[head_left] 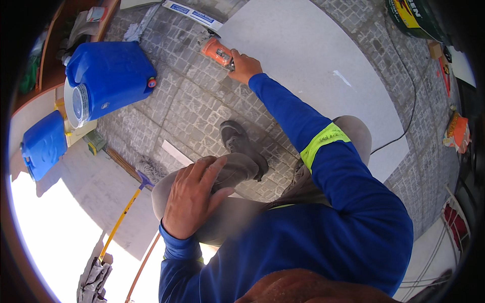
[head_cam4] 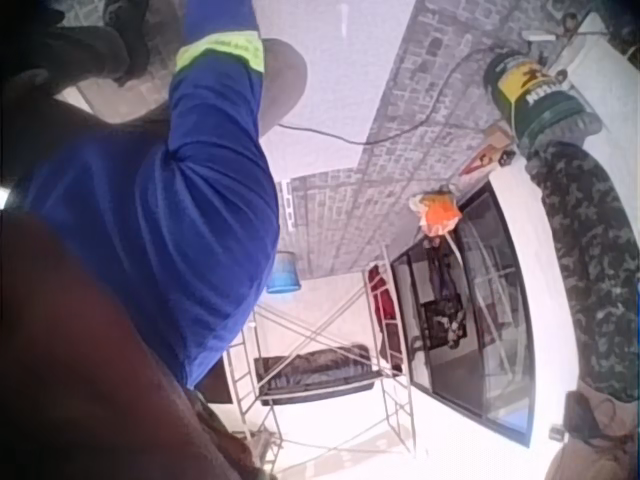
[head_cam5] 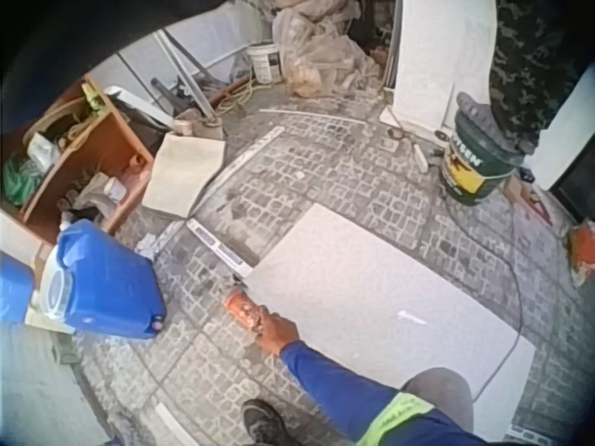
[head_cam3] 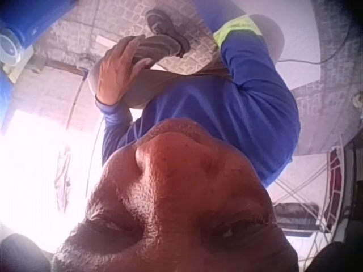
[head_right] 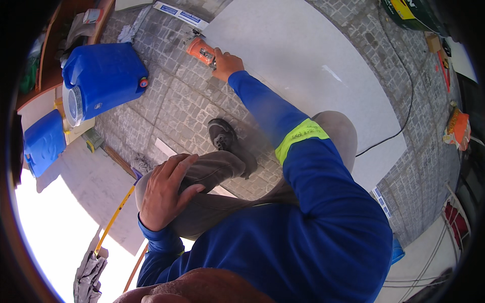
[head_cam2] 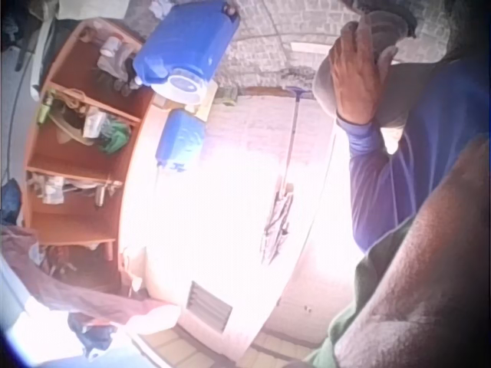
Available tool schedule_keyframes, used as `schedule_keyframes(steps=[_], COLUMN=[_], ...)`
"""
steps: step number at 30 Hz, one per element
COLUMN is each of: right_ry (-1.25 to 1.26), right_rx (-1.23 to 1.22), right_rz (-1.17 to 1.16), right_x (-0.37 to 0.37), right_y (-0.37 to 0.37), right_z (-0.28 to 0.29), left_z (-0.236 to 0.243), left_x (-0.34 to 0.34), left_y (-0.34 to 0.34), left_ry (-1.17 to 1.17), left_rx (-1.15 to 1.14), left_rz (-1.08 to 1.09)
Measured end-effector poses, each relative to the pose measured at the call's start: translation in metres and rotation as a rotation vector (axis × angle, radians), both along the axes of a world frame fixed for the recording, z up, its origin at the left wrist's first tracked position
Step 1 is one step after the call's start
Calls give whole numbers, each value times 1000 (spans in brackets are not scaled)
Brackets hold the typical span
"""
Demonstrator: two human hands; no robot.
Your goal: The person uses an angle grinder to cut a white wall panel, then carries the cut piece to a wall and fits it into place. They adjust the panel's position to align it with the wall surface.
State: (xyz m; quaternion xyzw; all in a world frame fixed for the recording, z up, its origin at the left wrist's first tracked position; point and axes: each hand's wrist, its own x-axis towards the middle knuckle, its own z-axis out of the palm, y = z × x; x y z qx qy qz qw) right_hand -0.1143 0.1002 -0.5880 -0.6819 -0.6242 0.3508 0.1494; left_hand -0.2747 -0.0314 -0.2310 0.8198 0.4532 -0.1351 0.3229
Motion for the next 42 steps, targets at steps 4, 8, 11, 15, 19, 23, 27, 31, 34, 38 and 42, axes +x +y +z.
schedule_keyframes(steps=[4, 8, 11, 15, 19, 23, 27, 31, 34, 38, 42], right_ry=[-10, -29, -32, -35, -35, -30, -31, -31, -40, -38, -26], right_rx=[-7, 2, 5, -2, 7, -10, -20, -44, -54, -56, -45], right_rz=[13, 21, 19, 25, 23, 27, 26, 31, 35, 40, 30], right_x=[3, 7, 9, 11, 12, 15, 19, 22, 23, 26, 30], right_y=[-4, -8, -11, -13, -16, -21, -28, -34, -36, -41, -50], right_z=[2, 4, 5, 5, 4, 6, 10, 12, 12, 11, 14], left_z=[1, 2, 2, 2, 0, 0, 1, 2, 3, 5, 8], left_x=[1, 2, 2, 2, 1, 2, 5, 7, 8, 11, 13], left_y=[-1, -1, -1, -2, -3, -3, -2, -2, -2, -3, -5], left_ry=[-18, -48, -44, -48, -41, -61, -82, -94, -100, -101, -119], left_rx=[-6, -9, -11, -4, 13, 19, 19, 22, 24, 29, 17], left_rz=[-8, -12, -7, -19, -56, -66, -68, -73, -76, -76, -57])
